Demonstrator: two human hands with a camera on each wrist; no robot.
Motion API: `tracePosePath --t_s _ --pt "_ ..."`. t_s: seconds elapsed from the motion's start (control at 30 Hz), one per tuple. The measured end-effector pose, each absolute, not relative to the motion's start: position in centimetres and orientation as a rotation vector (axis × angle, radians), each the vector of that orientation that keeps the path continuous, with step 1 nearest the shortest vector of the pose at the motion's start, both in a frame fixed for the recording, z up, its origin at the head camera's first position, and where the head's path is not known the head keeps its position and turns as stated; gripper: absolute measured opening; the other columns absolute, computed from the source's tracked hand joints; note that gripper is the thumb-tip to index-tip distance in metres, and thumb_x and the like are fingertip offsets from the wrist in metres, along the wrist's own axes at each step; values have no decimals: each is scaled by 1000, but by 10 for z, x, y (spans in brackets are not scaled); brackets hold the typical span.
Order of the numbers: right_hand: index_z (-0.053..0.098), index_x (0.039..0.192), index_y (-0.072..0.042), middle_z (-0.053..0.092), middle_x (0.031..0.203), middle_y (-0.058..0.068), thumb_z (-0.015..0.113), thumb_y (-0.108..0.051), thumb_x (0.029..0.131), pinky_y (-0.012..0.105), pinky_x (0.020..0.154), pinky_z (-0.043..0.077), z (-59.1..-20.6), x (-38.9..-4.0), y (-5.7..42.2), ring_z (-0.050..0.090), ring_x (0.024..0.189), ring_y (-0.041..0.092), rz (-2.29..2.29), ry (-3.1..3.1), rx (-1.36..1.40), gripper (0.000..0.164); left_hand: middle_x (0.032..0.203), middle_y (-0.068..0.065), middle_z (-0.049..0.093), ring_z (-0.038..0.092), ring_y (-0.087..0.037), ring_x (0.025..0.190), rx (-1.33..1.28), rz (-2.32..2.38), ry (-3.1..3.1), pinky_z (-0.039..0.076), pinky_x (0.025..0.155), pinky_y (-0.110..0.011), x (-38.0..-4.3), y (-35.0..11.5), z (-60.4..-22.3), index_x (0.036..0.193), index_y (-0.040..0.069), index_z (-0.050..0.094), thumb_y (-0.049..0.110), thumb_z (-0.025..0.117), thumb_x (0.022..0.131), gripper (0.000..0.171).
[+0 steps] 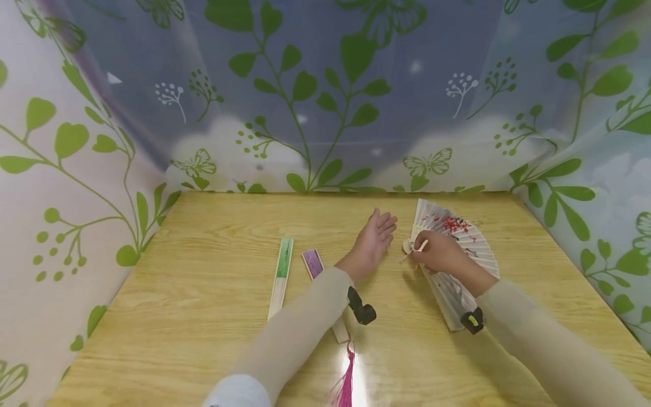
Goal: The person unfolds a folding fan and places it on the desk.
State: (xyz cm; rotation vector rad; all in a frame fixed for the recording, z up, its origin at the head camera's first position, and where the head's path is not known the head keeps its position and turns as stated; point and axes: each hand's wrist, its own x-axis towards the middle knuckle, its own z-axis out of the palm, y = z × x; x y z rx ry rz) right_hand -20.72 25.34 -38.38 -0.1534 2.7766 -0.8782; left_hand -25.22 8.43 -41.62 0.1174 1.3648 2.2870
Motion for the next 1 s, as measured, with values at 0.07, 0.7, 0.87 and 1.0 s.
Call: tracePosePath --t_s 0.07,0.7,0.87,1.0 --pt "54 93 -3 62 63 10 66 -17 90 27 47 49 -381 -208 245 61 51 21 -898 2801 -189 19 151 -12 37 32 -26 142 143 2271 1374 24 119 -37 -251 74 -406 152 2 25 48 29 105 65" --pt "61 97 -4 63 75 3 72 -21 89 27 50 52 -378 -185 160 60 53 13 -1015 2801 -438 21 139 -22 49 53 -35 122 243 1645 2239 44 105 -48 -226 -59 -386 150 1 29 34 38 106 56" --pt "62 97 -3 63 74 2 74 -20 87 25 50 50 -387 -180 137 59 55 14 -1032 2771 -460 23 114 -20 64 64 -32 92 250 1438 2432 57 82 -44 -224 -70 -395 137 1 47 36 42 104 48" --pt "63 95 -4 63 71 0 75 -21 86 24 52 49 -395 -178 121 57 58 12 -989 2777 -482 22 86 -13 67 63 -24 69 233 1207 2580 57 63 -35 -225 -73 -403 116 2 59 41 44 103 44"
